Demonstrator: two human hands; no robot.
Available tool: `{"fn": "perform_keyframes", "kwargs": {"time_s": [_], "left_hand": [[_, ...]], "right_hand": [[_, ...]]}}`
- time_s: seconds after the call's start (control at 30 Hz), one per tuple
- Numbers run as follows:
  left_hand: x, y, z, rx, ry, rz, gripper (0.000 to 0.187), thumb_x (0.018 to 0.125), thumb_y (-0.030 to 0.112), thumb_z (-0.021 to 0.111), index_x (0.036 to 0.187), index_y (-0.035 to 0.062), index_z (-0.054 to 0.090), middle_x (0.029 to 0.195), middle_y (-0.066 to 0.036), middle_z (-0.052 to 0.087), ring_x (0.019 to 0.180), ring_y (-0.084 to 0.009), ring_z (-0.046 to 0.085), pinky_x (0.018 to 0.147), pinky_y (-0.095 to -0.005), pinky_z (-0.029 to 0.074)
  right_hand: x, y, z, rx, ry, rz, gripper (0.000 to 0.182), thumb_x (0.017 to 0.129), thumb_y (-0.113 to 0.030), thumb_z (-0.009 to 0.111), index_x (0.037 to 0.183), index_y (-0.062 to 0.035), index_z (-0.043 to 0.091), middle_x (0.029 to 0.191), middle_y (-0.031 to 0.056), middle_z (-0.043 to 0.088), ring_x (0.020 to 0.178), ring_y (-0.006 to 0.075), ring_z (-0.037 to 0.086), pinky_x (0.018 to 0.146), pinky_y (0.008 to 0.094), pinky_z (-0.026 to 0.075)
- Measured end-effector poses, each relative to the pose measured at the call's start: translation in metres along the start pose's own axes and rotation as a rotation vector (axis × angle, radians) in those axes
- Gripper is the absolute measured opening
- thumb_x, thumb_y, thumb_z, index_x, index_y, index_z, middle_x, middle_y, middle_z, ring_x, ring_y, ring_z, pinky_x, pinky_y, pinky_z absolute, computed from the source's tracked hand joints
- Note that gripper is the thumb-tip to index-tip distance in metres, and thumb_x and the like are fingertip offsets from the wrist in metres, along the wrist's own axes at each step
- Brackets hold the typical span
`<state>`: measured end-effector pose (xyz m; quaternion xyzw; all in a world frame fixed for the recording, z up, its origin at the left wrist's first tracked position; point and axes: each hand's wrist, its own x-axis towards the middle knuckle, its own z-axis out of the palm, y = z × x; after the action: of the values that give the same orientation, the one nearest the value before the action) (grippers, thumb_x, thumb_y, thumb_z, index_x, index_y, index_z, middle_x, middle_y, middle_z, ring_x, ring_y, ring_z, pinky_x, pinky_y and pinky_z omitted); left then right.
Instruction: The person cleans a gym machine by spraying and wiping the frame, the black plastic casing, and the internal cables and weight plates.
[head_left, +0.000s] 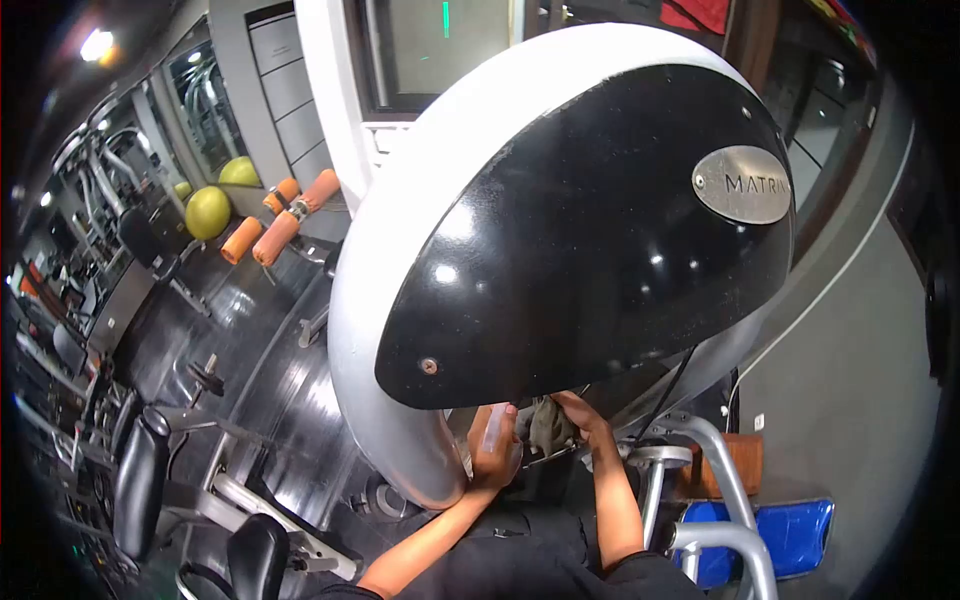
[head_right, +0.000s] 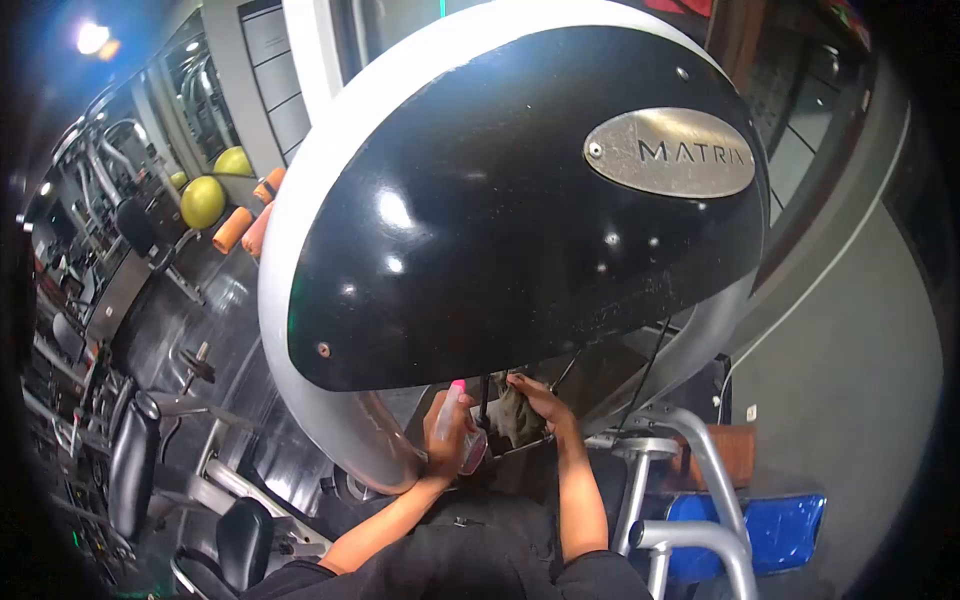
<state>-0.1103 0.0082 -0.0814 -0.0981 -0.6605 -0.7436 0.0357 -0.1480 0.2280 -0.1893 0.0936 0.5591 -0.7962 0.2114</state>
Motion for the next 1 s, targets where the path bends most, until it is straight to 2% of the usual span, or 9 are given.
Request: {"fn": "perform_keyframes", "kwargs": {"time_s": [0.1,0.13,0.23,0.37,0.43,0.57,0.63,0.7,1.0], "left_hand": [[-0.006,-0.002,0.001,-0.018,-0.045,-0.06,0.037,0.101,0.04,0.053,0.091,0.005,0.058,0.065,0.0,0.051,0.058,-0.0086,0.05,0.056,-0.0255,0.042],[-0.008,-0.01,0.002,-0.005,-0.033,0.02,0.037,0.101,0.039,0.054,0.092,0.0041,0.058,0.066,0.0,0.051,0.057,-0.0088,0.052,0.054,-0.0259,0.043],[-0.015,-0.033,0.001,0.099,-0.1,-0.025,0.034,0.1,0.038,0.056,0.093,0.0043,0.058,0.067,-0.001,0.051,0.056,-0.0087,0.053,0.052,-0.0261,0.043],[-0.025,-0.015,0.0,0.005,-0.215,-0.238,0.031,0.1,0.036,0.057,0.09,0.0059,0.059,0.07,-0.002,0.056,0.055,-0.0089,0.053,0.051,-0.0268,0.042],[-0.026,-0.02,-0.001,0.003,-0.27,-0.17,0.028,0.098,0.033,0.061,0.092,0.0067,0.055,0.064,0.0,0.05,0.052,-0.0082,0.05,0.048,-0.0259,0.04],[-0.027,-0.025,-0.001,-0.009,-0.314,-0.218,0.028,0.097,0.033,0.062,0.094,0.0051,0.06,0.067,-0.001,0.054,0.053,-0.0082,0.052,0.049,-0.0255,0.041],[-0.025,-0.03,-0.003,-0.033,-0.374,-0.209,0.029,0.097,0.033,0.062,0.093,0.0049,0.061,0.069,-0.001,0.056,0.053,-0.0078,0.053,0.049,-0.0244,0.042],[-0.023,-0.035,-0.004,-0.022,-0.418,-0.27,0.028,0.097,0.031,0.061,0.093,0.0037,0.063,0.073,-0.001,0.059,0.053,-0.0081,0.054,0.048,-0.0241,0.043],[-0.033,-0.058,-0.014,-0.046,-0.51,-0.466,0.036,0.098,0.036,0.058,0.105,0.0016,0.066,0.082,-0.007,0.065,0.051,-0.0126,0.059,0.044,-0.0272,0.048]], "right_hand": [[-0.013,0.011,0.002,0.025,0.122,-0.036,0.046,0.096,-0.044,0.061,0.124,-0.0082,0.062,0.116,-0.0033,0.063,0.109,0.0067,0.055,0.098,0.0249,0.041],[-0.018,0.014,0.005,0.042,0.14,-0.042,0.046,0.096,-0.044,0.061,0.124,-0.0082,0.062,0.116,-0.0033,0.063,0.109,0.0067,0.055,0.098,0.0249,0.041],[-0.035,0.017,0.021,-0.057,0.441,-0.165,0.045,0.096,-0.041,0.061,0.125,-0.0062,0.062,0.12,0.0009,0.063,0.116,0.0102,0.053,0.101,0.0266,0.038],[-0.043,0.032,0.03,0.023,0.559,-0.26,0.044,0.096,-0.04,0.061,0.126,-0.0075,0.062,0.121,0.001,0.063,0.117,0.0113,0.053,0.103,0.0251,0.036],[-0.055,0.031,0.045,-0.124,0.712,-0.272,0.039,0.097,-0.038,0.061,0.121,-0.0073,0.063,0.115,0.0006,0.064,0.112,0.0111,0.054,0.1,0.0252,0.037],[-0.062,0.068,0.045,0.063,0.661,-0.331,0.04,0.095,-0.043,0.06,0.111,-0.006,0.064,0.105,0.0,0.062,0.101,0.0117,0.054,0.092,0.0267,0.039],[-0.079,0.061,0.072,0.097,0.835,-0.296,0.027,0.098,-0.032,0.058,0.106,-0.0071,0.066,0.095,-0.0016,0.062,0.09,0.0102,0.056,0.083,0.0251,0.042],[-0.086,0.076,0.076,0.251,0.813,-0.321,0.03,0.097,-0.032,0.06,0.111,-0.0059,0.066,0.1,0.0002,0.064,0.094,0.0108,0.057,0.086,0.0265,0.043],[-0.101,0.124,0.077,0.352,1.137,-0.394,0.053,0.093,-0.044,0.065,0.121,0.0017,0.061,0.109,0.0069,0.065,0.099,0.0155,0.058,0.091,0.0293,0.044]]}}
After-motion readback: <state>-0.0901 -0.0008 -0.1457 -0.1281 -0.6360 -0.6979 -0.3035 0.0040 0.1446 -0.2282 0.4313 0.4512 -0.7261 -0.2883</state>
